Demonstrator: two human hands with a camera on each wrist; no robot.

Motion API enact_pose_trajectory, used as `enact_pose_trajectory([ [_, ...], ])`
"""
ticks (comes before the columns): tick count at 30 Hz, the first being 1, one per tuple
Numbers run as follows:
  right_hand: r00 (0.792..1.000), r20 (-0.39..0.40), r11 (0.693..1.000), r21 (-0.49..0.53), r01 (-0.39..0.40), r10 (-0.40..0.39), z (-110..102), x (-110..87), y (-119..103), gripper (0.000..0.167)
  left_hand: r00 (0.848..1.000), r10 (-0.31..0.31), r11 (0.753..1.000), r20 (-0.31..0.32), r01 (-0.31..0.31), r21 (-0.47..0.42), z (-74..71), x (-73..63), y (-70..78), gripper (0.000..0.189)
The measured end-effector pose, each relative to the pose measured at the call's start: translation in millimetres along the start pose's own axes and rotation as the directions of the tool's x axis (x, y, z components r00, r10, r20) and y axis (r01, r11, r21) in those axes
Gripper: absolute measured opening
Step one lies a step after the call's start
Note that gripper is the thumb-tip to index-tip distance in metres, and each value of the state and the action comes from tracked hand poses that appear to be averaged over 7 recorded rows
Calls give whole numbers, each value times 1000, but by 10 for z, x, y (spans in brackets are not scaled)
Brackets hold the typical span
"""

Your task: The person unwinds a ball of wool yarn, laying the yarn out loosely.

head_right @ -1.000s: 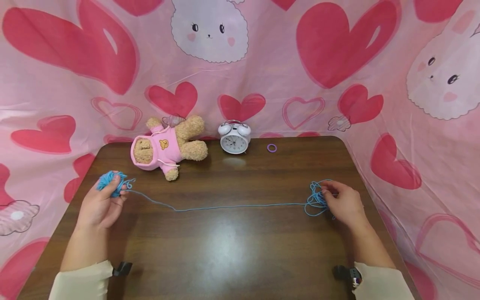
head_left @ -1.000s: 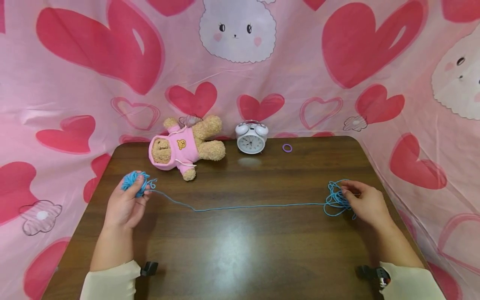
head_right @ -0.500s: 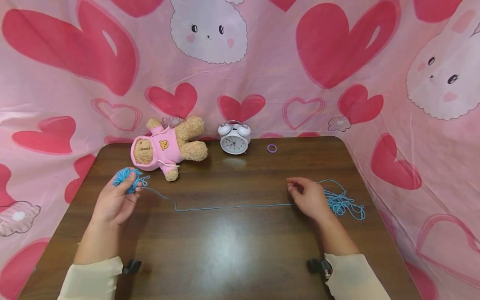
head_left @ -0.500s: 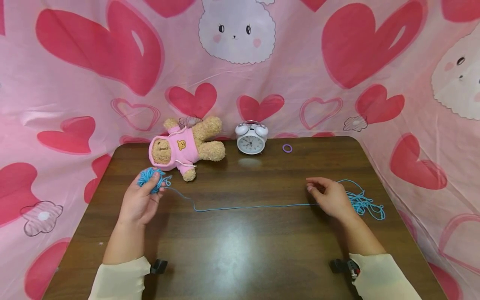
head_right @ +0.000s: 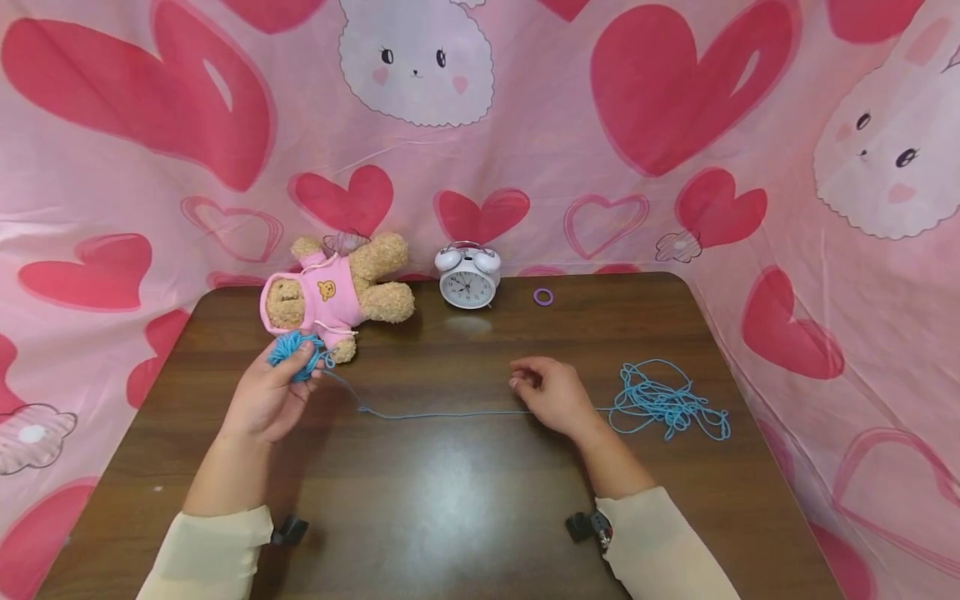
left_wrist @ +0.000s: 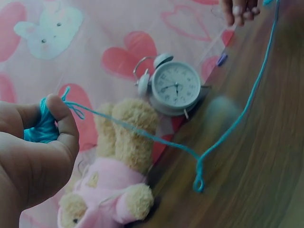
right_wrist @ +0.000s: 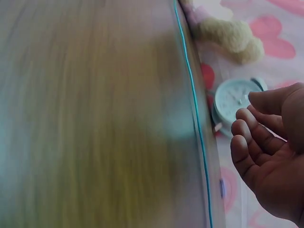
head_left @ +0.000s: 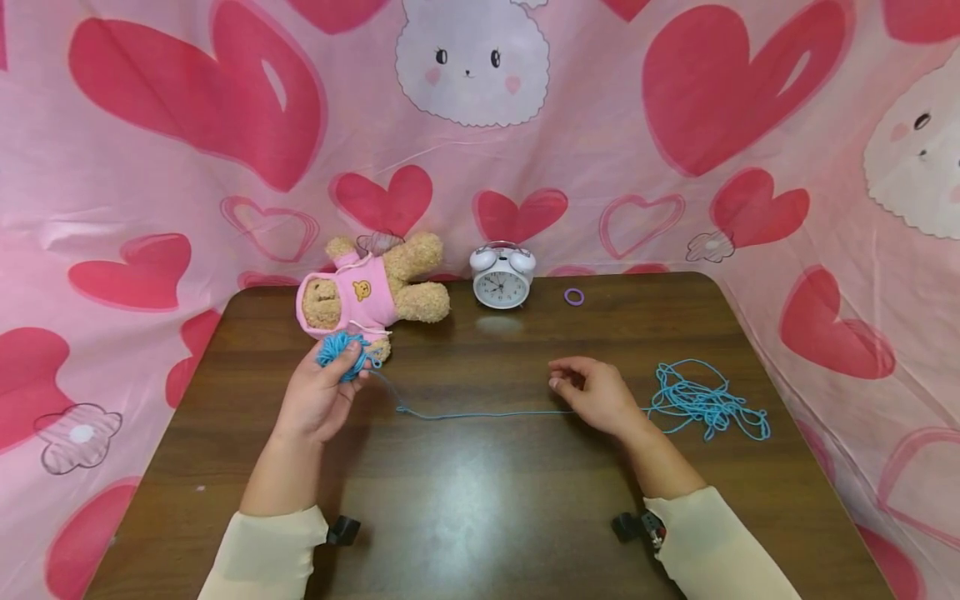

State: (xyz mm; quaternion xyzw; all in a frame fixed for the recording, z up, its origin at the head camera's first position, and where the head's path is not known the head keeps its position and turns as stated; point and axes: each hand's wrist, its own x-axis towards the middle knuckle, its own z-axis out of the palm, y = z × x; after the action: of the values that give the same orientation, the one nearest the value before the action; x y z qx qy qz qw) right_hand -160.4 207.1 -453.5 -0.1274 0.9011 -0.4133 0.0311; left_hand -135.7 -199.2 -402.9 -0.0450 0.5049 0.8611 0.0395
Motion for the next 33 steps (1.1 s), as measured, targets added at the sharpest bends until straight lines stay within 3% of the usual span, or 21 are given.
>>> enact_pose_trajectory([
  [12, 986, 108, 988, 101, 115, -125, 449, 177, -339, 28, 998, -22, 1000, 61, 23, -15, 323, 56, -65, 6],
  [21, 960, 168, 974, 72, 217, -226, 746, 276, -530, 30, 993, -38, 999, 108, 40, -18, 562, 89, -79, 6],
  [27, 942, 202, 962, 17, 271, -269, 921, 332, -606, 30, 994, -34, 998, 104, 38, -40, 666, 94, -81, 10],
  [33, 943, 193, 961, 12, 275, -272, 1002, 357, -669, 23, 993, -26, 998, 111, 33, -57, 704, 99, -73, 10],
])
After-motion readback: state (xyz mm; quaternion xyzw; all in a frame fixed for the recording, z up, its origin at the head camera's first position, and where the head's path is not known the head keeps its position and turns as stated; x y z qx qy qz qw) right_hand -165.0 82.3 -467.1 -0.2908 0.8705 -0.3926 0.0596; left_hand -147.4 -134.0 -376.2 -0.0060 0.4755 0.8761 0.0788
